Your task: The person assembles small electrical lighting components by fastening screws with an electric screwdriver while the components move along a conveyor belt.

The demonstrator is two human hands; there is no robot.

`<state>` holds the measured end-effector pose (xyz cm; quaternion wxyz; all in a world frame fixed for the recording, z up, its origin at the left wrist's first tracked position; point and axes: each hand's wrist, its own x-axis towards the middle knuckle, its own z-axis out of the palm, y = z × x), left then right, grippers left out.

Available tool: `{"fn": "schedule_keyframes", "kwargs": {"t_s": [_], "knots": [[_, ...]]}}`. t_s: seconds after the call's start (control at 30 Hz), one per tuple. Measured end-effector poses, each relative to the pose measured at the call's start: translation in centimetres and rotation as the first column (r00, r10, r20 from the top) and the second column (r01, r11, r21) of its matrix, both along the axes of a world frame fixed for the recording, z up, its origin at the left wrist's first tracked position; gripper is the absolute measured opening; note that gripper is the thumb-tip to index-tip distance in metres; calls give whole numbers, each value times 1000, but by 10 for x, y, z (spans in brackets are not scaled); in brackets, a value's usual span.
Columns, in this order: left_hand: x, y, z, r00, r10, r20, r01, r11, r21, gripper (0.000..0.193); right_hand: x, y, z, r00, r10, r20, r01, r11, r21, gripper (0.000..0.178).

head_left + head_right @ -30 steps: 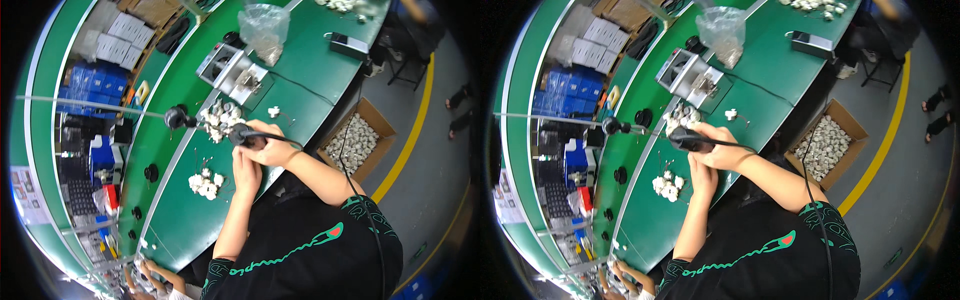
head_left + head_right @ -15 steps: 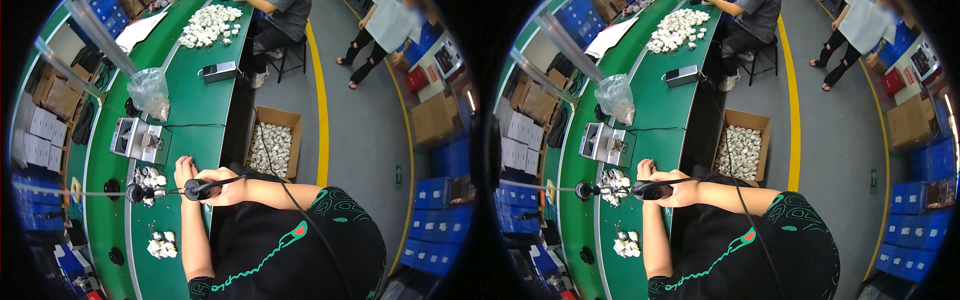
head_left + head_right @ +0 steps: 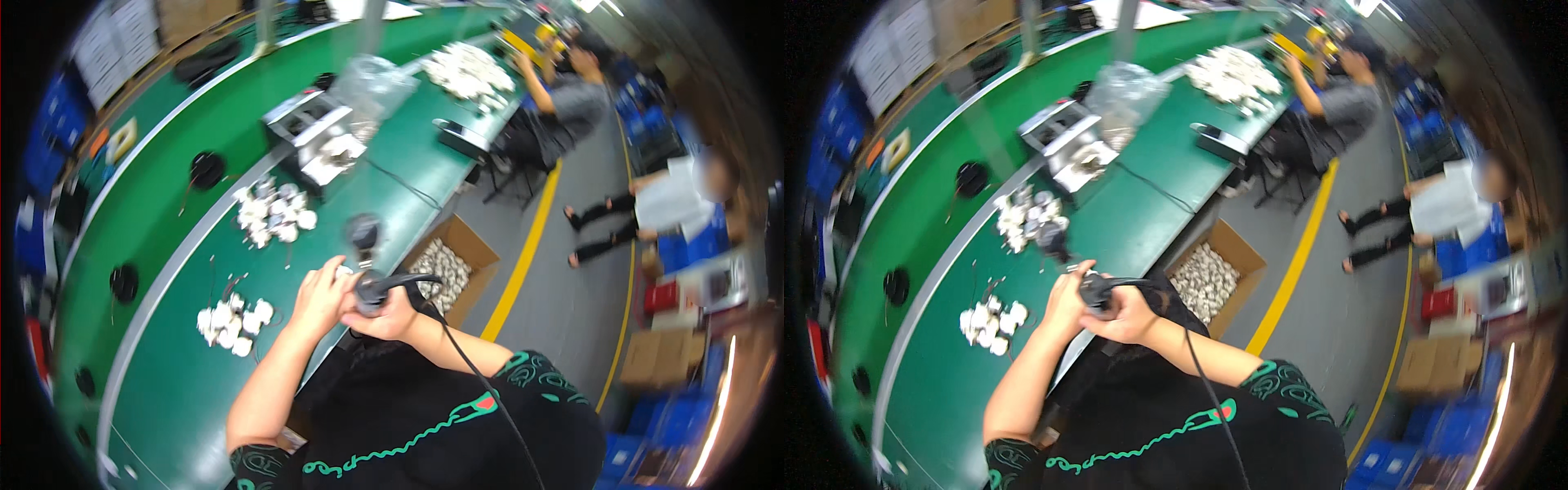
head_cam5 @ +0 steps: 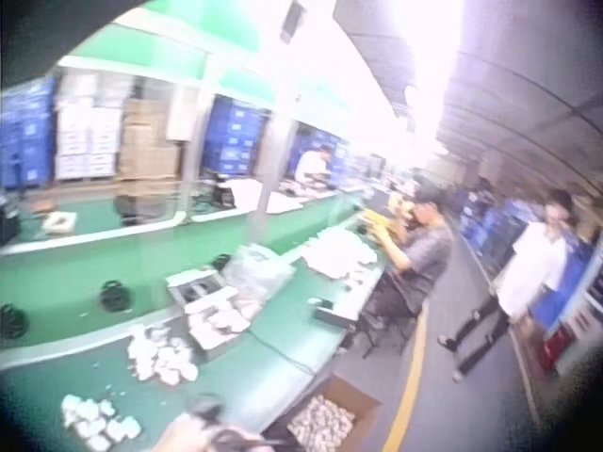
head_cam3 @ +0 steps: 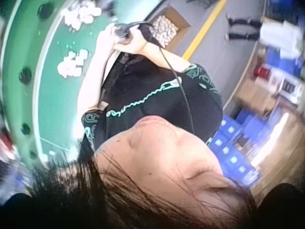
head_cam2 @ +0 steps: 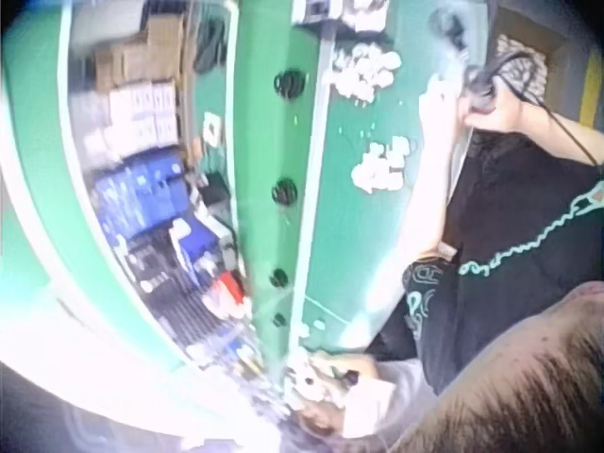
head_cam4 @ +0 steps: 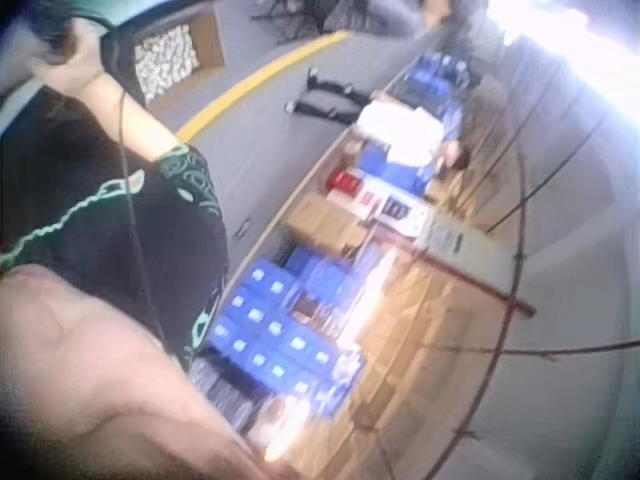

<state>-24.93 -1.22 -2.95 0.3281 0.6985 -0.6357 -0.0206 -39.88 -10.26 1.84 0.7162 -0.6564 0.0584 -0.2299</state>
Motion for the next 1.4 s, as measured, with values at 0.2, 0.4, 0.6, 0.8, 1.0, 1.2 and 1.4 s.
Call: {"fn": "schedule_keyframes", "kwargs": {"t_s": [0.2,0.4,0.6,0.8,1.0,1.2,1.4], "knots": [[2,19,13,998,52,-21,-53,997,-58,33,15,-27,7,984,-116,137,143,968,-207,53],[20,20,1,982,-24,-185,12,998,-67,35,131,-104,86,852,-346,393,423,898,-126,37],[23,18,-10,984,-50,-173,30,993,-118,39,200,-161,88,813,-476,336,495,868,35,32],[17,19,-22,987,0,-158,-12,997,-74,35,163,-147,64,874,-411,260,421,907,18,32],[24,18,-16,986,54,-158,-67,994,-82,38,86,-68,56,952,-206,225,212,977,-3,37],[27,15,-15,976,75,-206,-94,992,-86,37,77,-23,59,948,-57,313,85,994,-76,40],[25,19,-15,971,92,-223,-110,992,-67,35,90,-14,50,953,-63,296,105,986,-127,40]]}}
